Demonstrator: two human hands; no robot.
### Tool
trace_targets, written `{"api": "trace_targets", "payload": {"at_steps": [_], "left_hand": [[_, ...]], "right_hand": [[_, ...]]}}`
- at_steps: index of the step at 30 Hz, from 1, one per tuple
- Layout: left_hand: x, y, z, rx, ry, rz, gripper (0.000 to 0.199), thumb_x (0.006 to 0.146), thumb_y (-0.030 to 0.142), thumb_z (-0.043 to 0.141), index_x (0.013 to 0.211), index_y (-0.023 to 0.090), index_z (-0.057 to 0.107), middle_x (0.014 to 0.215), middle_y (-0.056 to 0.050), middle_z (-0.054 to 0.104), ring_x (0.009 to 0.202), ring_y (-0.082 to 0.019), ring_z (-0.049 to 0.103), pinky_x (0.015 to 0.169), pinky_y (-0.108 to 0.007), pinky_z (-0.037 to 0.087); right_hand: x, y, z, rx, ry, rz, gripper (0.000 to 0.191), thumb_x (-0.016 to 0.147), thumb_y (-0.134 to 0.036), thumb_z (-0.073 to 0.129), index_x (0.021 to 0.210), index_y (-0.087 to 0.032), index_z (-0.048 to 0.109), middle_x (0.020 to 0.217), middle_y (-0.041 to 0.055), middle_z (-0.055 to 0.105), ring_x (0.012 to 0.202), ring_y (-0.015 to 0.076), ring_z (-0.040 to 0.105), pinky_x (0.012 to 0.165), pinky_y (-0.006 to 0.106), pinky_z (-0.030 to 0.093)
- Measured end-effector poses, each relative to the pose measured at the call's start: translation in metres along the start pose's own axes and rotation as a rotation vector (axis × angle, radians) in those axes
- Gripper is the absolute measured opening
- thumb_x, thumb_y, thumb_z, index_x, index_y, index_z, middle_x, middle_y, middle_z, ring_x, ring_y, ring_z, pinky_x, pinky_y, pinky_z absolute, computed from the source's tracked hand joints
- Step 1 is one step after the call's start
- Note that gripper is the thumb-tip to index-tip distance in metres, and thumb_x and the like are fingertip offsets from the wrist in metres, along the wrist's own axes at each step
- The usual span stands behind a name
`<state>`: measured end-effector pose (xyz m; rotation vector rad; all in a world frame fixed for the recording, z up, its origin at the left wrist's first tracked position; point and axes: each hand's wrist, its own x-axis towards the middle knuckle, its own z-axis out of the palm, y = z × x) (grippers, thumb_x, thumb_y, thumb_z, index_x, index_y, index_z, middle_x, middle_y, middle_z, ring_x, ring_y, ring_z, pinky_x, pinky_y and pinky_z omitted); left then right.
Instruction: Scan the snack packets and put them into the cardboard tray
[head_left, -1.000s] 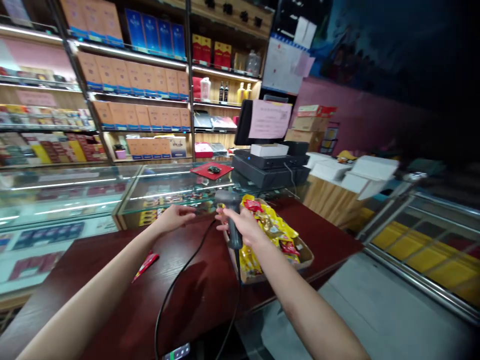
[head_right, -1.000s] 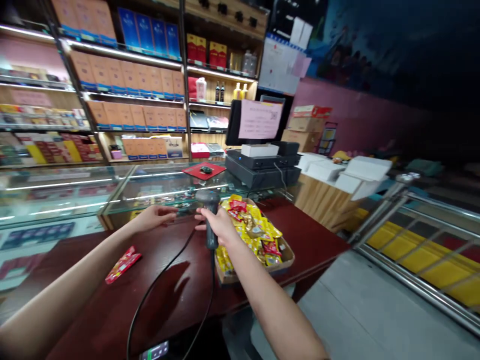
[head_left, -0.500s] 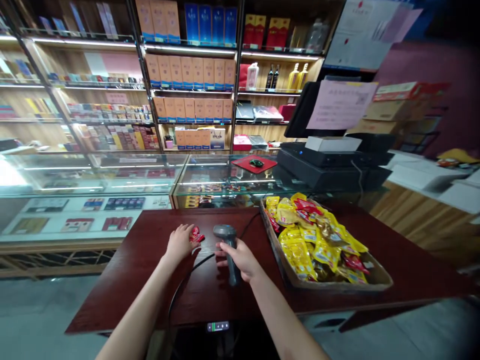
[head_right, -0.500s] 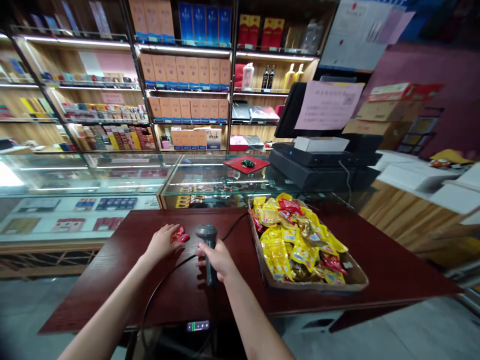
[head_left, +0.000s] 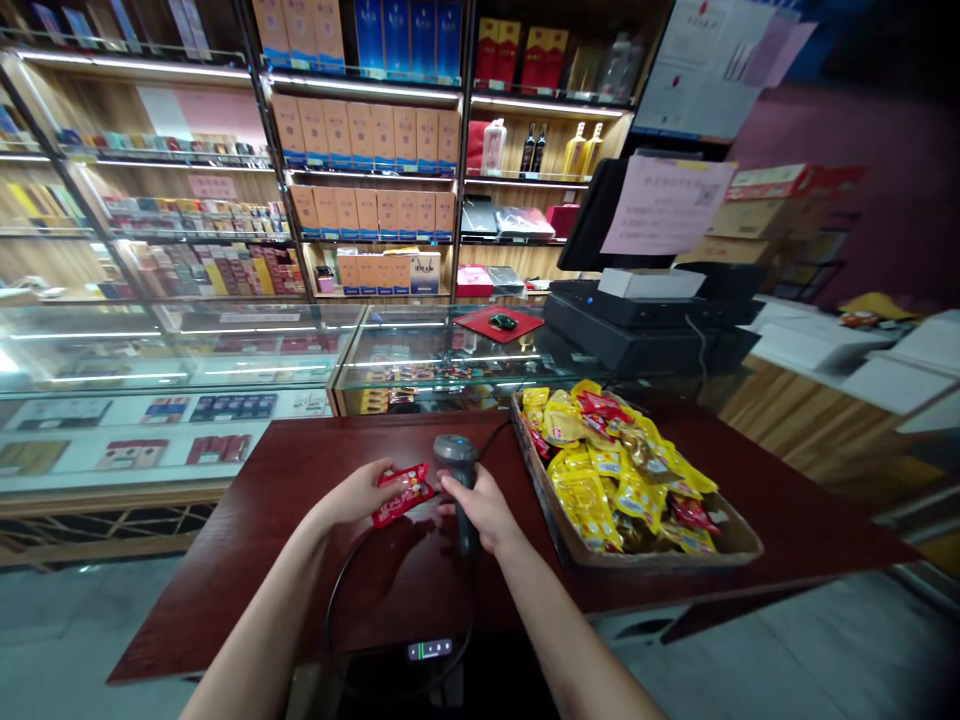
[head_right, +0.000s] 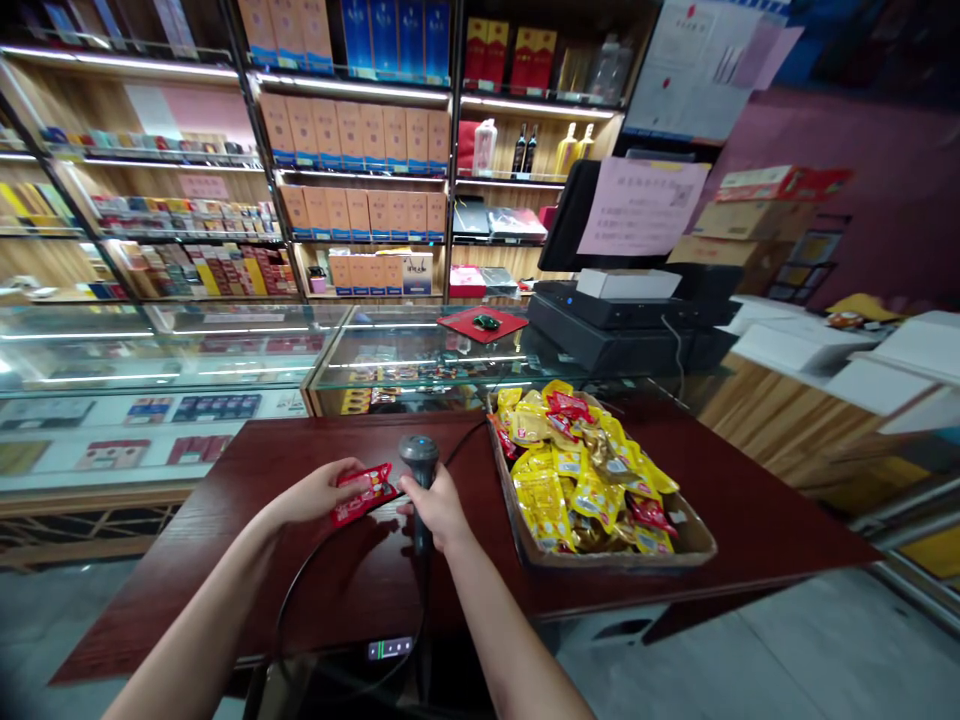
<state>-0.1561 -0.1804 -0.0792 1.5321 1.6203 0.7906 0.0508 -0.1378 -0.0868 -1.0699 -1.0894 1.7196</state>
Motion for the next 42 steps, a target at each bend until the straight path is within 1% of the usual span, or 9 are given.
{"api": "trace_targets", "payload": {"at_steps": [3,5,9,13,19,26,30,38,42], "left_hand": [[0.004,0.015,-0.002,-0.097,-0.118,0.015,0.041,0.071,0.053,0.068,0.087,0.015,0.064,0.07,0.0,0.065,0.06,-0.013,0.056,0.054,-0.02,0.04],[0.007,0.023,-0.002,-0.154,-0.134,0.001,0.041,0.069,0.053,0.07,0.082,0.015,0.064,0.066,0.001,0.062,0.057,-0.011,0.053,0.052,-0.019,0.038],[0.013,0.032,0.005,-0.405,-0.07,-0.04,0.04,0.07,0.051,0.071,0.083,0.013,0.067,0.071,-0.002,0.066,0.059,-0.01,0.055,0.054,-0.019,0.04],[0.02,0.035,0.022,-0.714,0.001,-0.079,0.042,0.061,0.039,0.083,0.091,0.012,0.069,0.089,-0.007,0.071,0.071,-0.011,0.062,0.065,-0.02,0.047],[0.035,0.038,0.044,-0.876,0.026,-0.16,0.04,0.062,0.032,0.084,0.093,0.012,0.069,0.09,-0.01,0.072,0.076,-0.018,0.068,0.071,-0.029,0.056],[0.054,0.033,0.041,-0.783,-0.01,-0.197,0.04,0.064,0.029,0.083,0.097,0.012,0.069,0.089,-0.011,0.072,0.071,-0.018,0.068,0.061,-0.029,0.058],[0.077,0.016,0.033,-0.73,0.008,-0.311,0.04,0.058,0.027,0.086,0.09,0.012,0.068,0.08,-0.008,0.072,0.065,-0.017,0.068,0.059,-0.03,0.057],[0.1,0.004,0.031,-0.74,0.087,-0.354,0.038,0.057,0.022,0.087,0.087,0.012,0.066,0.073,-0.007,0.07,0.06,-0.016,0.065,0.057,-0.03,0.056],[0.102,0.006,0.039,-0.699,0.08,-0.336,0.037,0.058,0.026,0.086,0.086,0.012,0.067,0.071,-0.006,0.069,0.057,-0.014,0.063,0.054,-0.026,0.054]], "right_hand": [[0.003,-0.005,-0.001,-0.028,-0.023,-0.033,0.045,0.059,-0.031,0.081,0.093,-0.017,0.057,0.089,0.0039,0.066,0.073,0.0181,0.067,0.051,0.028,0.058],[0.003,-0.004,-0.003,-0.051,-0.03,-0.044,0.045,0.058,-0.032,0.081,0.093,-0.017,0.057,0.085,0.0027,0.066,0.066,0.0169,0.066,0.049,0.028,0.057],[0.004,0.0,-0.01,0.001,0.036,-0.043,0.044,0.057,-0.029,0.082,0.091,-0.017,0.056,0.076,-0.0006,0.065,0.056,0.0137,0.063,0.043,0.025,0.052],[0.005,0.005,-0.015,0.124,0.112,-0.003,0.041,0.057,-0.024,0.081,0.089,-0.017,0.056,0.073,-0.0001,0.066,0.057,0.0139,0.064,0.044,0.022,0.05],[0.004,0.008,-0.014,0.175,0.151,0.005,0.041,0.056,-0.024,0.08,0.09,-0.017,0.058,0.066,0.0007,0.067,0.054,0.0151,0.064,0.043,0.022,0.048],[0.003,0.011,-0.024,0.165,0.164,0.003,0.039,0.056,-0.03,0.081,0.086,-0.017,0.059,0.071,0.0032,0.068,0.062,0.0166,0.066,0.046,0.022,0.049],[-0.003,0.017,-0.03,0.117,0.18,0.086,0.029,0.063,-0.032,0.075,0.081,-0.016,0.059,0.064,0.0008,0.065,0.048,0.0105,0.058,0.042,0.02,0.045],[-0.035,0.022,-0.021,0.132,-0.055,0.179,0.026,0.069,-0.036,0.069,0.081,-0.013,0.063,0.063,0.0017,0.064,0.049,0.0093,0.056,0.047,0.02,0.045],[-0.051,0.023,-0.015,0.036,-0.095,0.114,0.031,0.071,-0.042,0.068,0.084,-0.014,0.062,0.06,-0.0004,0.062,0.045,0.0086,0.052,0.045,0.02,0.043]]}}
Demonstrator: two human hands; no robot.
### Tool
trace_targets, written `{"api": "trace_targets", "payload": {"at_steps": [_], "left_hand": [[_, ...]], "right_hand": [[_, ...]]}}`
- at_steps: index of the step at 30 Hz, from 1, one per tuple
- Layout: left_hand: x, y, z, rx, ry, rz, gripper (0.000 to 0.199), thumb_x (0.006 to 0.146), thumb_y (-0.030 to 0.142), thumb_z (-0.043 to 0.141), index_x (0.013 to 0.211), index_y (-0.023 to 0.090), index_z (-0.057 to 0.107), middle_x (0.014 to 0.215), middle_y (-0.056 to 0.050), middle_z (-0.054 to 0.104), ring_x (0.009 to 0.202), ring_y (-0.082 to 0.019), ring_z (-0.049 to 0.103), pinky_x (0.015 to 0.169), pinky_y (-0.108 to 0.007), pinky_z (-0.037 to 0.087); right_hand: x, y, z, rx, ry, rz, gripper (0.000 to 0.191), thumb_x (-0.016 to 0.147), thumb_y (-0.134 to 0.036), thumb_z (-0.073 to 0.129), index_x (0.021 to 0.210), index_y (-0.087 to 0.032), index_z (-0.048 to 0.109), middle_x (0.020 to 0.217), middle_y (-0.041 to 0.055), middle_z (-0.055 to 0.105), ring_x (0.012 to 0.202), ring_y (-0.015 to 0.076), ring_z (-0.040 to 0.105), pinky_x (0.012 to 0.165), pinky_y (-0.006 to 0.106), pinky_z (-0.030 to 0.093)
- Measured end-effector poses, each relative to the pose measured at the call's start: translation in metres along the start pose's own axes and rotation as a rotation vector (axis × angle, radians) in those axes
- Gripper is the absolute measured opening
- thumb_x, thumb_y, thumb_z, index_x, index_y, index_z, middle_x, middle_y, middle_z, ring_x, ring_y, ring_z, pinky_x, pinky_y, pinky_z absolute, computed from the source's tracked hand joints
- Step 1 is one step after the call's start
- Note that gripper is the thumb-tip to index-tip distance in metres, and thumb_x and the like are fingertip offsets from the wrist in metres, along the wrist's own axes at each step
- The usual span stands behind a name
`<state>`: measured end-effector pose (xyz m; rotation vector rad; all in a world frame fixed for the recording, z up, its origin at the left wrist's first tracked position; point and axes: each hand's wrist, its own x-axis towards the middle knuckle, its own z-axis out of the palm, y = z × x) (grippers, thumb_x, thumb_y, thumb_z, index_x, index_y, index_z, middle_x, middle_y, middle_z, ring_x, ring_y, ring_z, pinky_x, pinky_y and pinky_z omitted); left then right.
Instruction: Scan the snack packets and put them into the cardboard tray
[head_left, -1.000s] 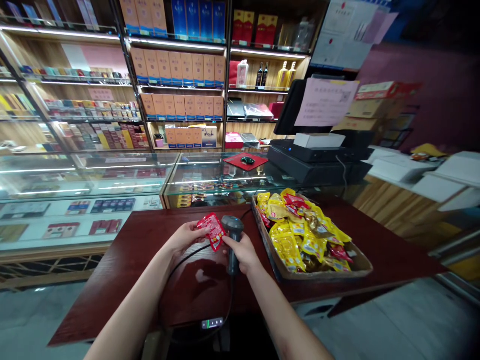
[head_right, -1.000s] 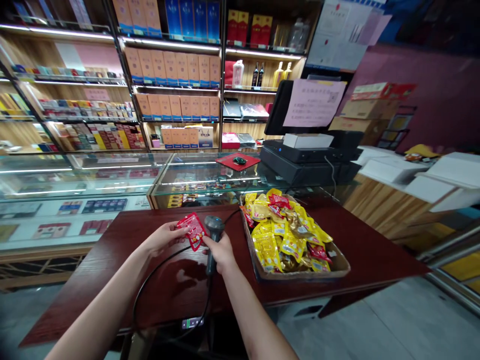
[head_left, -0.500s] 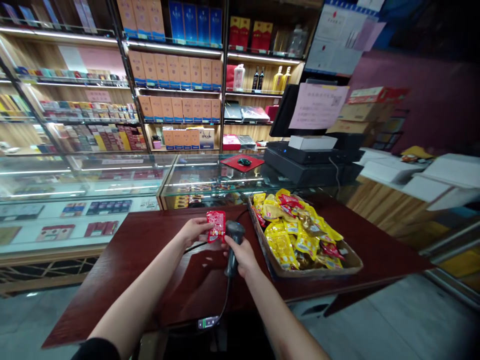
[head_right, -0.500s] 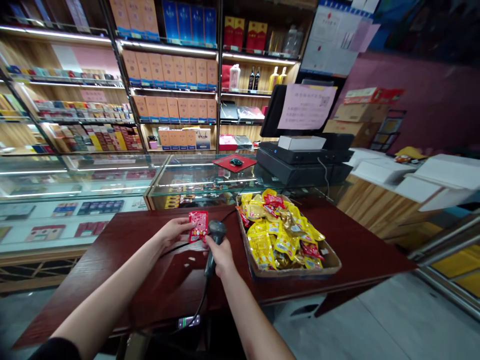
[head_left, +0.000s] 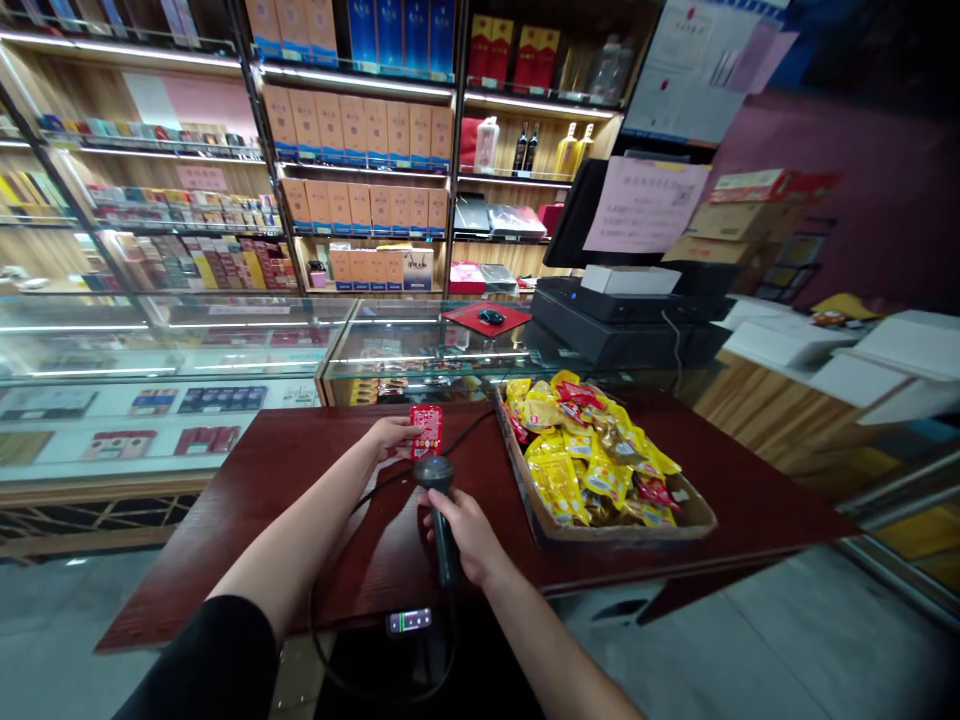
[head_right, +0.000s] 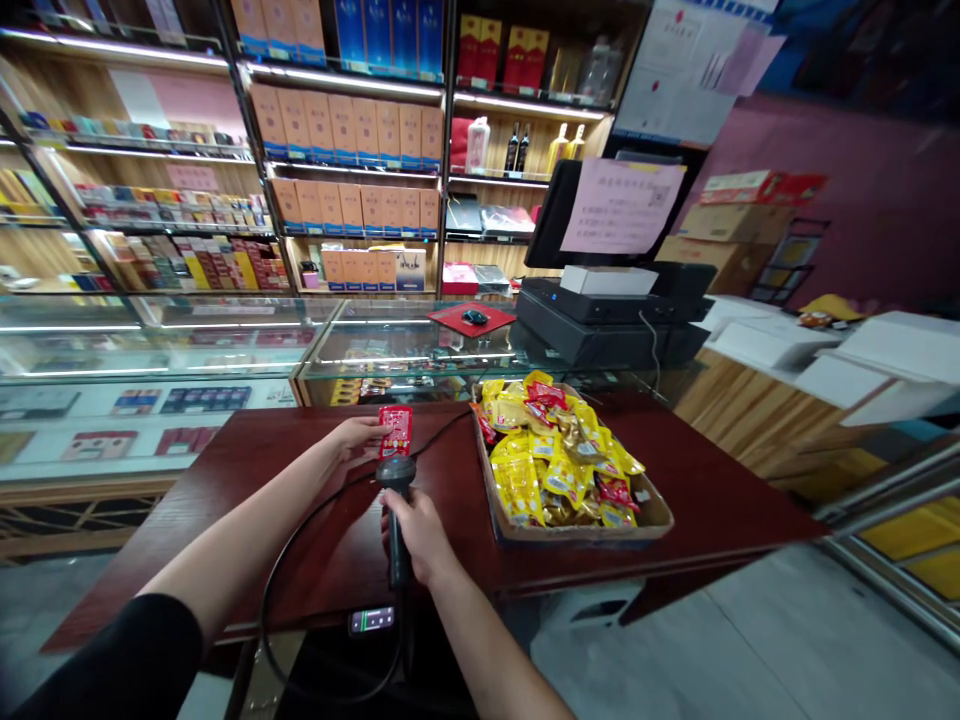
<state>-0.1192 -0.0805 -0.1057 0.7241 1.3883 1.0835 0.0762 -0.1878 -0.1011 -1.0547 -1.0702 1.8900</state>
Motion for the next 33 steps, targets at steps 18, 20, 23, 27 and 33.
{"api": "trace_targets", "payload": {"at_steps": [18,20,23,27,33], "left_hand": [[-0.007,0.0,0.014,0.037,-0.04,-0.006,0.025,0.067,0.021,0.08,0.086,0.012,0.067,0.07,-0.005,0.069,0.057,-0.012,0.063,0.05,-0.021,0.05],[-0.007,0.001,0.013,0.022,-0.049,-0.01,0.023,0.067,0.019,0.079,0.085,0.012,0.066,0.069,-0.005,0.069,0.057,-0.012,0.063,0.051,-0.021,0.05],[-0.008,0.002,0.011,0.016,-0.051,-0.017,0.025,0.065,0.019,0.081,0.083,0.012,0.066,0.069,-0.004,0.068,0.055,-0.011,0.061,0.05,-0.021,0.05],[-0.008,0.002,0.009,0.028,-0.022,-0.03,0.03,0.062,0.022,0.084,0.084,0.013,0.066,0.068,-0.003,0.068,0.052,-0.01,0.06,0.047,-0.019,0.047],[-0.009,0.0,0.007,0.06,-0.004,0.007,0.045,0.055,0.036,0.087,0.09,0.013,0.07,0.072,-0.008,0.07,0.059,-0.015,0.064,0.049,-0.021,0.046]], "right_hand": [[-0.015,0.009,0.006,-0.11,0.059,-0.105,0.041,0.07,-0.051,0.068,0.087,-0.015,0.057,0.059,-0.0026,0.058,0.045,0.0085,0.051,0.043,0.019,0.037],[-0.015,0.009,0.007,-0.097,0.05,-0.099,0.042,0.069,-0.052,0.068,0.086,-0.015,0.057,0.059,-0.0025,0.059,0.045,0.0084,0.051,0.043,0.019,0.037],[-0.014,0.01,0.009,-0.082,0.042,-0.099,0.044,0.069,-0.054,0.068,0.088,-0.014,0.058,0.059,-0.0022,0.059,0.045,0.0083,0.051,0.043,0.019,0.037],[-0.014,0.009,0.01,-0.066,0.034,-0.113,0.047,0.068,-0.056,0.068,0.088,-0.014,0.058,0.059,-0.0022,0.059,0.045,0.0082,0.051,0.043,0.019,0.036],[-0.014,0.008,0.011,-0.068,0.038,-0.101,0.044,0.069,-0.053,0.069,0.087,-0.014,0.058,0.059,-0.0027,0.058,0.045,0.0082,0.051,0.044,0.02,0.037]]}}
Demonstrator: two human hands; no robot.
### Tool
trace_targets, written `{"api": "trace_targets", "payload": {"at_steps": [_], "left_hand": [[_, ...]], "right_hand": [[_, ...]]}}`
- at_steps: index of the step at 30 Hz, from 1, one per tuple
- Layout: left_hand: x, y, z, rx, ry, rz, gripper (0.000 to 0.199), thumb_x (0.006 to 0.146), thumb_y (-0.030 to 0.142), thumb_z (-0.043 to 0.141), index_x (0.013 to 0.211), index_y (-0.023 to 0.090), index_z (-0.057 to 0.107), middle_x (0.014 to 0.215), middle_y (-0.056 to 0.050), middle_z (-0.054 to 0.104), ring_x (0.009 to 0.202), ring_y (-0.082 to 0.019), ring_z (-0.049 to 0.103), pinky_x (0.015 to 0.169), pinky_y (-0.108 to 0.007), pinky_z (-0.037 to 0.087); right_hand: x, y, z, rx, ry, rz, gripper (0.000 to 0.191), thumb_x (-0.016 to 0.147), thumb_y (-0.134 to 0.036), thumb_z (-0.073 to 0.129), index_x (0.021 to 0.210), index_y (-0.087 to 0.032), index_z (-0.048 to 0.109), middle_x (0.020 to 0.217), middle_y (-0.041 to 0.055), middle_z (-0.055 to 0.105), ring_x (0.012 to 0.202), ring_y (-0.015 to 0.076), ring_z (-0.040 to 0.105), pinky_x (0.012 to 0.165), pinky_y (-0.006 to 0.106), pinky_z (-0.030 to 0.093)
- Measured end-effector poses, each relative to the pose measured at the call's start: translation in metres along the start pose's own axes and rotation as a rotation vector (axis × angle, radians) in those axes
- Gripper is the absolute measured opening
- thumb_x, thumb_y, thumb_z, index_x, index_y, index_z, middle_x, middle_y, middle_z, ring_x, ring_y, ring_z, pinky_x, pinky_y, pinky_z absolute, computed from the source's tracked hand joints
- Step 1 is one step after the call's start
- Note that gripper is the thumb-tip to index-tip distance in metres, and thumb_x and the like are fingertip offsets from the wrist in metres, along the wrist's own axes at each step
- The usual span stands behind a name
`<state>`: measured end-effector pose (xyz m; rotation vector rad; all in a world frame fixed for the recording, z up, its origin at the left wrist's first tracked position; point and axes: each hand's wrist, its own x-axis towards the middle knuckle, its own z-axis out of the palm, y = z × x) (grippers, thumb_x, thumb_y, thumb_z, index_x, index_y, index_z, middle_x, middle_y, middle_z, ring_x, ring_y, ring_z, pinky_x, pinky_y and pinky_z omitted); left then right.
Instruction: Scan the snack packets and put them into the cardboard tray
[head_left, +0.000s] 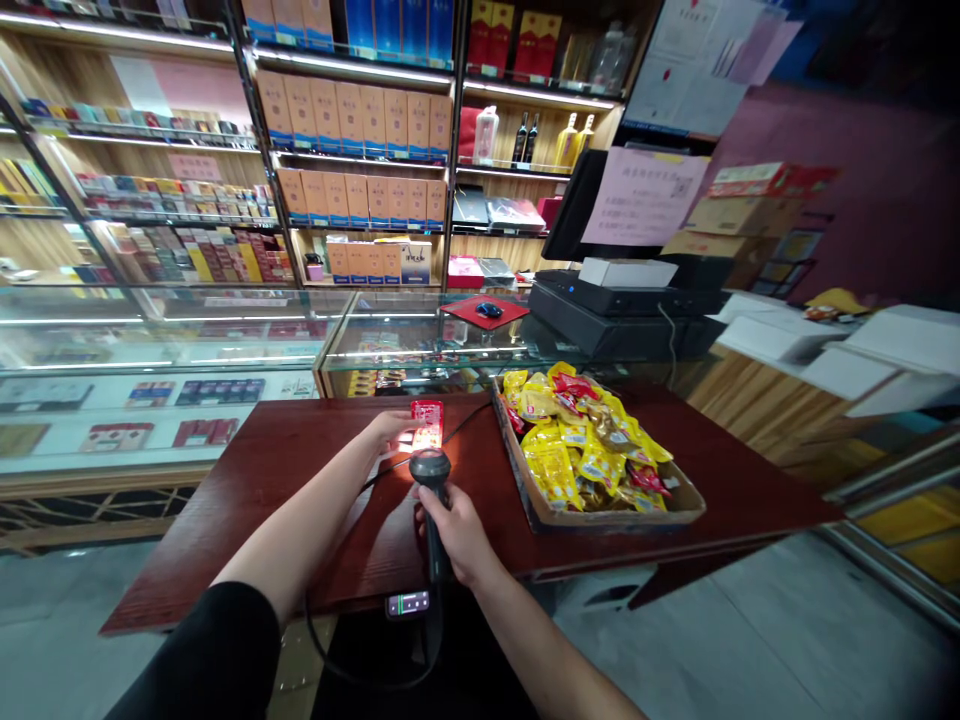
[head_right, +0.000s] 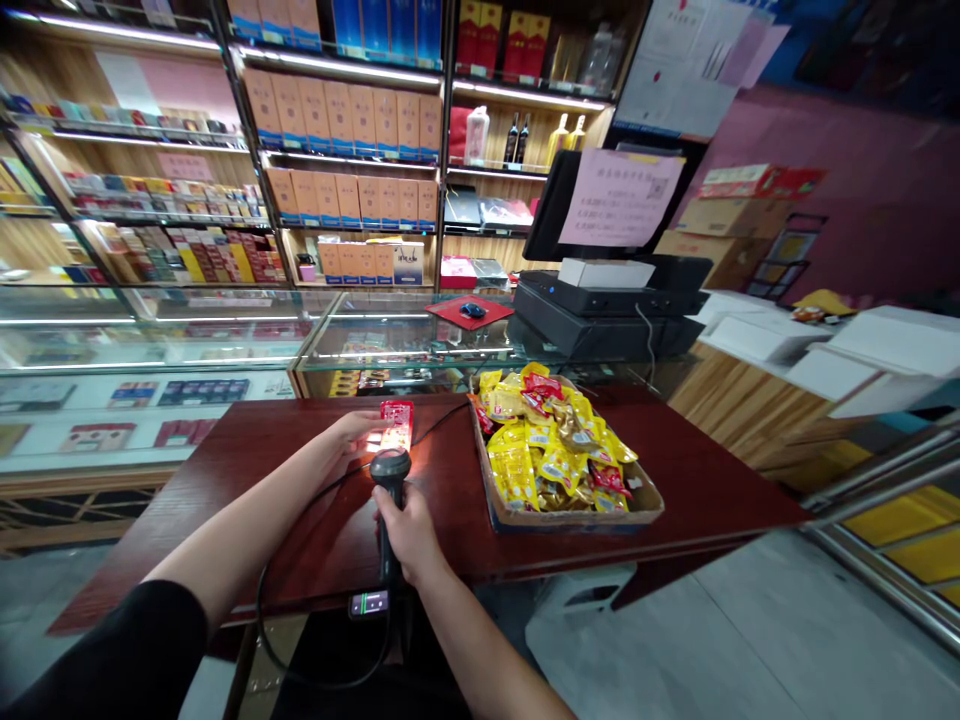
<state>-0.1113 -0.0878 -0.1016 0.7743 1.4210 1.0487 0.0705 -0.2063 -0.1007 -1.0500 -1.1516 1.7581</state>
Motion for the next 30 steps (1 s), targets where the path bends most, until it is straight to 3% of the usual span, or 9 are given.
{"api": "trace_targets", "payload": {"at_steps": [23,27,30], "left_hand": [[-0.007,0.003,0.002,0.033,0.028,0.041,0.047,0.053,0.04,0.087,0.088,0.013,0.071,0.071,-0.007,0.071,0.066,-0.019,0.065,0.051,-0.023,0.046],[-0.008,0.009,0.008,-0.035,-0.037,-0.004,0.041,0.056,0.033,0.087,0.087,0.014,0.069,0.075,-0.006,0.071,0.061,-0.014,0.064,0.053,-0.023,0.05],[-0.012,0.023,0.026,-0.078,-0.166,-0.026,0.035,0.06,0.028,0.085,0.088,0.015,0.068,0.078,-0.006,0.071,0.058,-0.012,0.063,0.056,-0.024,0.053]], "right_hand": [[0.001,-0.001,0.003,-0.003,0.006,-0.037,0.039,0.073,-0.048,0.067,0.09,-0.014,0.059,0.064,-0.0005,0.06,0.048,0.0084,0.051,0.047,0.021,0.039],[-0.004,-0.013,-0.003,-0.001,0.026,-0.051,0.041,0.072,-0.049,0.068,0.093,-0.015,0.059,0.064,-0.001,0.06,0.049,0.0089,0.052,0.047,0.021,0.039],[-0.007,-0.038,-0.024,-0.038,0.115,-0.154,0.042,0.071,-0.048,0.07,0.095,-0.016,0.058,0.065,-0.0014,0.061,0.05,0.0099,0.054,0.049,0.021,0.042]]}}
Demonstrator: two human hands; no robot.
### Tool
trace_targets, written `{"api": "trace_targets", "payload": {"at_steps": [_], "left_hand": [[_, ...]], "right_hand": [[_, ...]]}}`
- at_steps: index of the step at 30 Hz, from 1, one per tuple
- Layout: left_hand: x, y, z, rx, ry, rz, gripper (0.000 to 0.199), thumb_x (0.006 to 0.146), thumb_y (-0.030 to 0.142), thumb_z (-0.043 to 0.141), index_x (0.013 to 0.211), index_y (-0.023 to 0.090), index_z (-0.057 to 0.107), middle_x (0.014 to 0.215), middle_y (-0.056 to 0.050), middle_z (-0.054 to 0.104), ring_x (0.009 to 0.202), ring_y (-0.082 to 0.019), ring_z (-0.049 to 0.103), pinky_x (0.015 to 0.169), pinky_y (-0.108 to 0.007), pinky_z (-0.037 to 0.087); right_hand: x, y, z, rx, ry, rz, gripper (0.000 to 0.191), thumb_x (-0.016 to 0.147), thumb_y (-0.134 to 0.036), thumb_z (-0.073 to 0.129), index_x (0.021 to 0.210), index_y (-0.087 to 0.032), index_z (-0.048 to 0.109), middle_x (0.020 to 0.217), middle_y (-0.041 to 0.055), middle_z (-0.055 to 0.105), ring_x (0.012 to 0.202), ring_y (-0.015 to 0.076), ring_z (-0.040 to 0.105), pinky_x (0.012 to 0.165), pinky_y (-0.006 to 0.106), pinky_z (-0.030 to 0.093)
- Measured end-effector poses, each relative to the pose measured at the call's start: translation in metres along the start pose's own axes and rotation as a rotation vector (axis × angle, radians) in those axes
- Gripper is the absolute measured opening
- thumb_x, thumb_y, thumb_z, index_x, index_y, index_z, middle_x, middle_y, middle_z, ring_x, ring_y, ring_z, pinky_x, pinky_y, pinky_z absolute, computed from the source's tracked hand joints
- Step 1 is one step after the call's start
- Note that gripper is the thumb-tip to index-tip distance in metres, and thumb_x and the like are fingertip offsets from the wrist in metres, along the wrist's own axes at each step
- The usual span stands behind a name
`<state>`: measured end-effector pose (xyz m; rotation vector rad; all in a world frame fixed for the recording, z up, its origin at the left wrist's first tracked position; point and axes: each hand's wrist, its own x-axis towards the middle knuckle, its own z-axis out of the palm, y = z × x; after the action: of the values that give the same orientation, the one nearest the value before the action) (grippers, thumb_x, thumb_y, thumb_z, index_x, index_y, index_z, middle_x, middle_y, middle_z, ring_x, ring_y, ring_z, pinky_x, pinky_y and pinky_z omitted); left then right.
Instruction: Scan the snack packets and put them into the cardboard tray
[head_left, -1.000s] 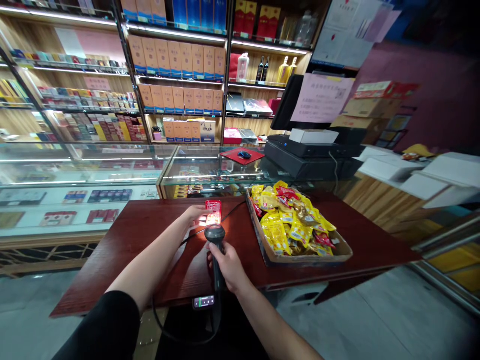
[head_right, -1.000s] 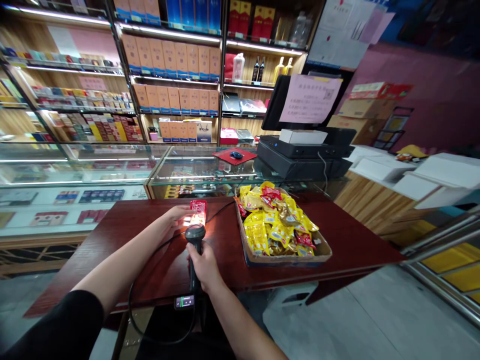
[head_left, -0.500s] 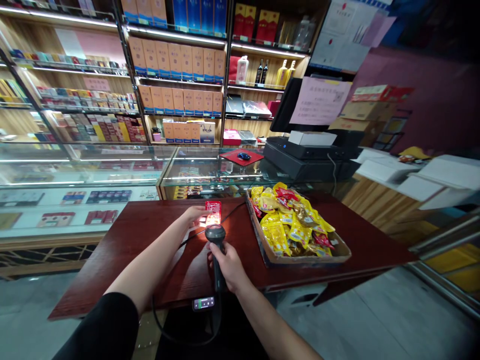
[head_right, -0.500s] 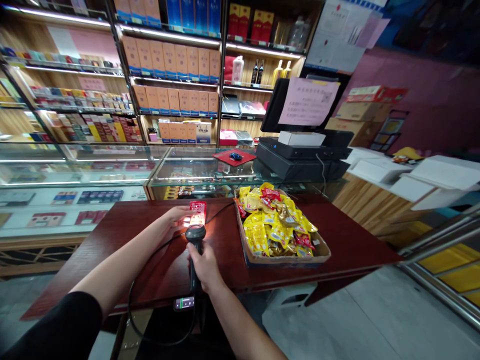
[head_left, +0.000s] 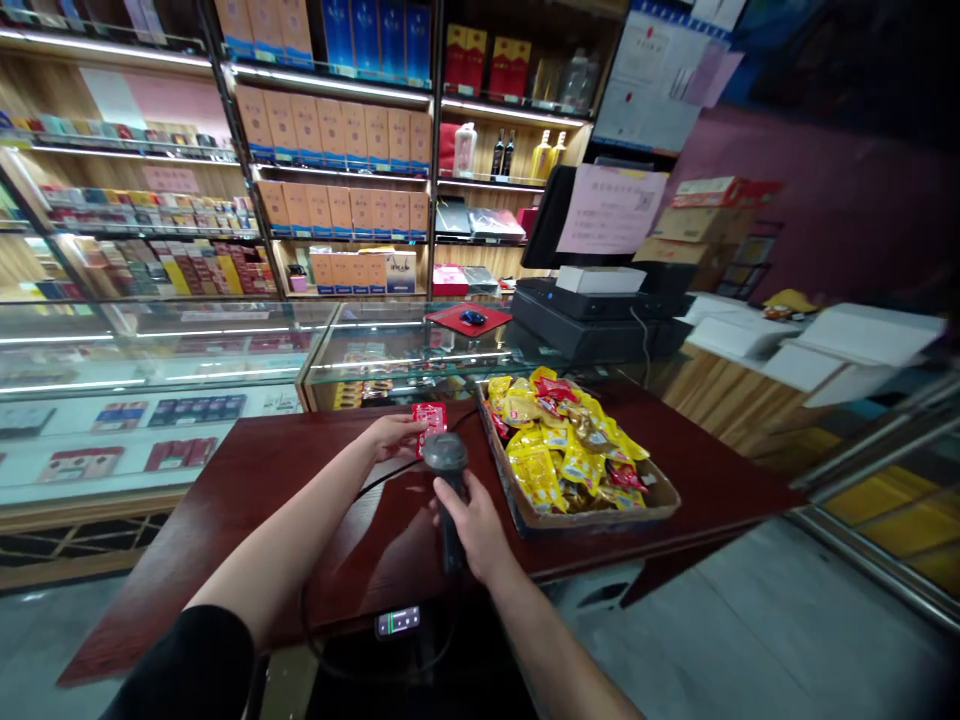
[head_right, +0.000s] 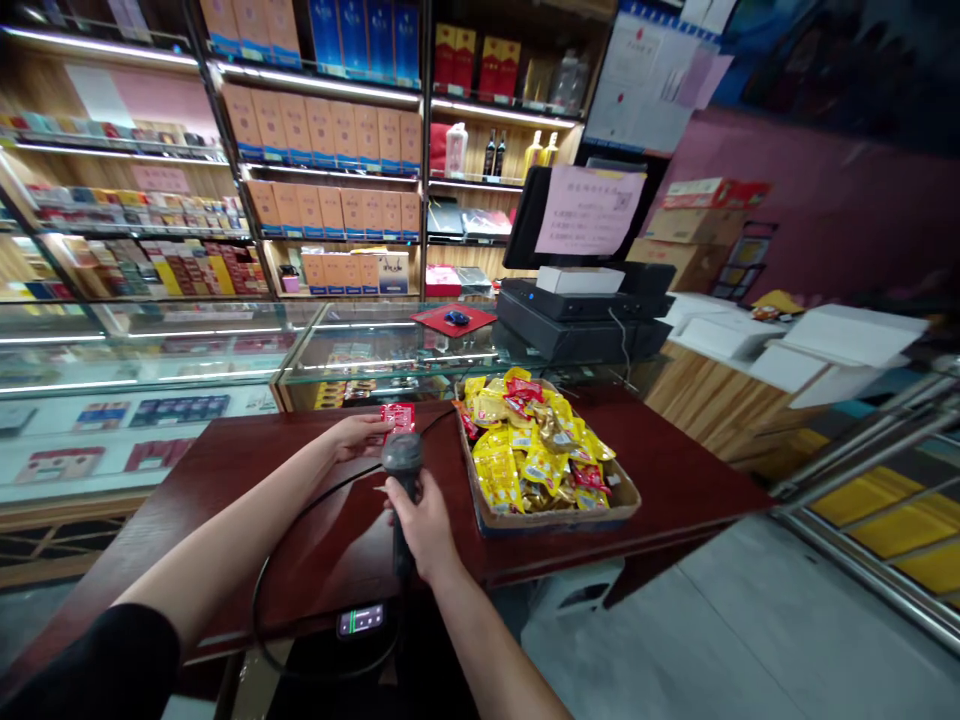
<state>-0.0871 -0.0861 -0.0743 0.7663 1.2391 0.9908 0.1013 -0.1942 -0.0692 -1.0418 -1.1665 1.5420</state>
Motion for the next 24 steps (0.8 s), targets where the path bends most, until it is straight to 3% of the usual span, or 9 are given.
{"api": "trace_targets", "payload": {"at_steps": [6,12,15,18,21,24], "left_hand": [[-0.005,0.043,0.078,0.015,-0.301,0.019,0.033,0.067,0.023,0.081,0.096,0.014,0.066,0.088,-0.01,0.072,0.07,-0.017,0.068,0.064,-0.032,0.059],[0.016,0.082,0.171,0.034,-0.38,0.072,0.032,0.068,0.023,0.08,0.095,0.013,0.065,0.093,-0.01,0.072,0.076,-0.018,0.069,0.069,-0.032,0.059],[0.038,0.093,0.206,0.13,-0.309,0.142,0.037,0.063,0.029,0.084,0.091,0.013,0.064,0.087,-0.009,0.071,0.071,-0.016,0.067,0.066,-0.031,0.057],[0.063,0.096,0.229,0.344,-0.146,0.28,0.042,0.059,0.036,0.085,0.087,0.012,0.064,0.079,-0.007,0.07,0.068,-0.016,0.065,0.063,-0.027,0.052],[0.087,0.091,0.237,0.523,0.064,0.398,0.052,0.054,0.04,0.086,0.093,0.013,0.064,0.077,-0.007,0.07,0.075,-0.019,0.065,0.065,-0.026,0.047],[0.106,0.082,0.237,0.601,0.148,0.435,0.062,0.055,0.04,0.085,0.106,0.014,0.062,0.09,-0.01,0.071,0.089,-0.023,0.064,0.073,-0.027,0.046]], "right_hand": [[0.024,-0.071,-0.075,-0.039,0.183,-0.196,0.044,0.066,-0.044,0.075,0.095,-0.017,0.057,0.062,-0.0031,0.059,0.051,0.0115,0.055,0.049,0.024,0.045],[0.046,-0.132,-0.144,-0.08,0.264,-0.267,0.032,0.065,-0.033,0.076,0.088,-0.019,0.059,0.067,-0.0013,0.062,0.055,0.0125,0.057,0.046,0.023,0.045],[0.059,-0.15,-0.171,-0.066,0.267,-0.247,0.029,0.065,-0.029,0.076,0.086,-0.018,0.059,0.064,-0.0016,0.061,0.054,0.0121,0.057,0.045,0.022,0.044],[0.075,-0.158,-0.191,-0.032,0.302,-0.186,0.027,0.065,-0.026,0.077,0.083,-0.017,0.059,0.059,-0.003,0.059,0.05,0.0112,0.055,0.042,0.02,0.042],[0.093,-0.153,-0.204,0.013,0.317,-0.123,0.027,0.065,-0.025,0.078,0.081,-0.017,0.058,0.056,-0.0034,0.058,0.048,0.011,0.055,0.041,0.02,0.042],[0.107,-0.142,-0.21,0.013,0.324,-0.069,0.024,0.067,-0.024,0.077,0.078,-0.015,0.058,0.053,-0.0022,0.058,0.047,0.0111,0.054,0.041,0.02,0.042]]}}
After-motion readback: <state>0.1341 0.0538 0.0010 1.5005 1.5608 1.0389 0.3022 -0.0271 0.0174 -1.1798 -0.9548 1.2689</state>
